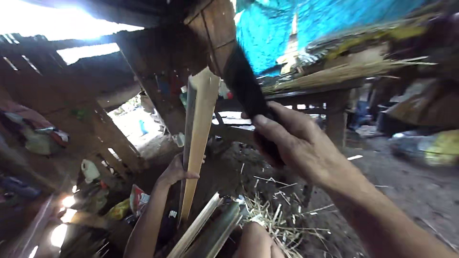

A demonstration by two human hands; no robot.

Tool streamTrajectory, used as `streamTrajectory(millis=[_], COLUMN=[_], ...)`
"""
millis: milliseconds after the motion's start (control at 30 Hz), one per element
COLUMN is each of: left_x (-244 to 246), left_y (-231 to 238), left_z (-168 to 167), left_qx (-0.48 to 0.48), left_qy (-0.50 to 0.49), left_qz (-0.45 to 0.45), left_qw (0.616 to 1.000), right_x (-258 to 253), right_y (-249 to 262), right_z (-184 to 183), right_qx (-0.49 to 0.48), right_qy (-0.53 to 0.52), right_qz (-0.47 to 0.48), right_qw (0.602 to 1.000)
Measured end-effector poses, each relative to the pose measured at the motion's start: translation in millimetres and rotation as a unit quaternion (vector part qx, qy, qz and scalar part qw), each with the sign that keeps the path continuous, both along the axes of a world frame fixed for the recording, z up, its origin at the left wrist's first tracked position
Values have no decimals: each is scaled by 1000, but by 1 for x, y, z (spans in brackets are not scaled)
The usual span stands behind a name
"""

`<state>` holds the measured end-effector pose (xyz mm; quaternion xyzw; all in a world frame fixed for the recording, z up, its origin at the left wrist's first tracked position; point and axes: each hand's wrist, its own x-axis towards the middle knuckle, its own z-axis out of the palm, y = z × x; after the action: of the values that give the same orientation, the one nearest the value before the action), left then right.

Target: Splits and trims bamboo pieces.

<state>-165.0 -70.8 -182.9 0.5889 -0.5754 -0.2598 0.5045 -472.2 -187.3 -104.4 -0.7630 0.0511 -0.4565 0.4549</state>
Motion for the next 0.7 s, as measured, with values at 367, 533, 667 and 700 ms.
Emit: streamTrajectory(millis=[367, 533, 667, 700], left_x=[-54, -60, -78, -85], left_y=[-32, -47, -48, -47], left_z=[-35, -53, -66, -73], left_qx=[45, 56, 60, 65], left_qy=[-60, -70, -121, -152], left_qz=[-18, -42, -70, -48], left_qw=[997, 995, 988, 985], right_x=[-21, -40, -99, -113], right_y=[-15, -15, -26, -28], right_z=[-39, -50, -81, -103], right_qx=[-70, -182, 75, 92], right_qy=[163, 211, 24, -68], right_qz=[-175, -305, -166, -235], right_qw=[969, 911, 983, 965])
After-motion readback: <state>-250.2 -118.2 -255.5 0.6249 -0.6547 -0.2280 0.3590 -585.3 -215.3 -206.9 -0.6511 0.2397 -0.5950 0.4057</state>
